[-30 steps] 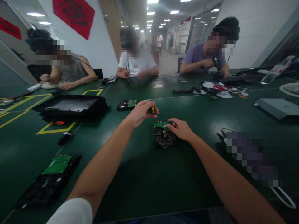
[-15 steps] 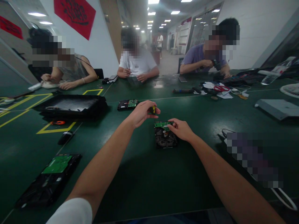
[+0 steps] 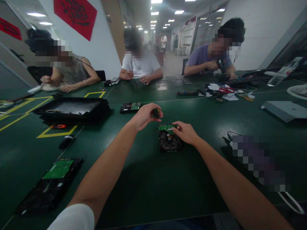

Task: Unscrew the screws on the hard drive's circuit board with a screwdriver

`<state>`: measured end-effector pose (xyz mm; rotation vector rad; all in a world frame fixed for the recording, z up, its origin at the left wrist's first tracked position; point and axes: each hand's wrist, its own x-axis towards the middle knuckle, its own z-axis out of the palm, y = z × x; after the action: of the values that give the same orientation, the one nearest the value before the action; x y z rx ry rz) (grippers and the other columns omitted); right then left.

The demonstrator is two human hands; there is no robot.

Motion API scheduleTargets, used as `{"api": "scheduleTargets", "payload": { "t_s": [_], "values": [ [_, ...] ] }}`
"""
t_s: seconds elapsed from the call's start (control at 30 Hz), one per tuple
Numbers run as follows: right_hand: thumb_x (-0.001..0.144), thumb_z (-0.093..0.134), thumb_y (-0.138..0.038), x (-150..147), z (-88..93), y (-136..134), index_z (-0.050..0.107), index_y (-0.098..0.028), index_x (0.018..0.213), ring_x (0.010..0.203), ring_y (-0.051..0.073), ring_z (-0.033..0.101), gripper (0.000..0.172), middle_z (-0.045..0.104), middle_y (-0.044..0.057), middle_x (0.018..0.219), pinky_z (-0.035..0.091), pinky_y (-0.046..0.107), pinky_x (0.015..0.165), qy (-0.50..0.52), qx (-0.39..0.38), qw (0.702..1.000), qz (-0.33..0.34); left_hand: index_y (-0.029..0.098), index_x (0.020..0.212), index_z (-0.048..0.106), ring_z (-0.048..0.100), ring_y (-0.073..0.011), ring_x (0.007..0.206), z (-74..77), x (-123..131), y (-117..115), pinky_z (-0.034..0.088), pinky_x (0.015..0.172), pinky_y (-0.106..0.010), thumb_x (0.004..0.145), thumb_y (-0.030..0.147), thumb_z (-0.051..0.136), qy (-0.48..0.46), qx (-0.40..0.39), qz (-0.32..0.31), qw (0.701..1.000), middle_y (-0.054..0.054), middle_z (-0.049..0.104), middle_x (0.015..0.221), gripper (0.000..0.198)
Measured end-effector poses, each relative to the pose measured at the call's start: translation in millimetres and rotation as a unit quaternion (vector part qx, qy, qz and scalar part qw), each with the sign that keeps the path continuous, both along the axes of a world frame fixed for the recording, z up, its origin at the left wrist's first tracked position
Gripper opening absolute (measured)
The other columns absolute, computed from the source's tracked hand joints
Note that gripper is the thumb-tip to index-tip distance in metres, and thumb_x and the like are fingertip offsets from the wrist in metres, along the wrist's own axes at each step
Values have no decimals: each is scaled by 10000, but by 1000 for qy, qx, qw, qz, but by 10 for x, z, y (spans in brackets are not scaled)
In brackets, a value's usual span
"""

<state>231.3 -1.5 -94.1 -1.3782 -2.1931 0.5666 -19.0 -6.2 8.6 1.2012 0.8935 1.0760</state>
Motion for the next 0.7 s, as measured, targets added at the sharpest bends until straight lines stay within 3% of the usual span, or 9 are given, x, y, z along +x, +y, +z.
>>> {"api": "scheduleTargets", "payload": {
  "t_s": [0.23, 0.47, 0.6, 0.7],
  "values": [
    [967, 599, -462, 4, -16, 6, 662, -222, 1254, 666, 150, 571, 379, 658, -1, 746, 366, 267, 611, 9, -2, 1000, -3, 153, 824, 715, 633, -207, 820, 2, -35, 30, 546, 619, -283, 840, 368, 572, 30, 26, 4, 999, -103, 669, 846, 259],
    [974, 592, -455, 9, -43, 16, 658, -221, 1264, 664, 144, 568, 378, 657, -2, 756, 368, 269, 621, 7, -2, 1000, -2, 159, 958, 670, 678, -233, 833, 4, -5, -6, 571, 641, -334, 852, 378, 615, 12, 9, -5, 1000, -112, 710, 859, 249],
    [975, 588, -458, 13, -50, 22, 661, -223, 1256, 660, 142, 567, 373, 650, -7, 753, 364, 270, 620, 6, 0, 1000, 3, 151, 876, 659, 679, -227, 842, -10, 3, 9, 580, 687, -344, 844, 353, 596, 5, 12, 7, 1000, -122, 716, 867, 213],
    [975, 589, -458, 12, -41, 19, 661, -219, 1256, 656, 141, 563, 376, 646, -7, 745, 364, 271, 619, 3, 1, 1000, 2, 145, 830, 696, 649, -212, 836, -15, -15, 32, 550, 621, -290, 833, 355, 589, 33, 37, 15, 999, -117, 696, 894, 236]
  ]
}}
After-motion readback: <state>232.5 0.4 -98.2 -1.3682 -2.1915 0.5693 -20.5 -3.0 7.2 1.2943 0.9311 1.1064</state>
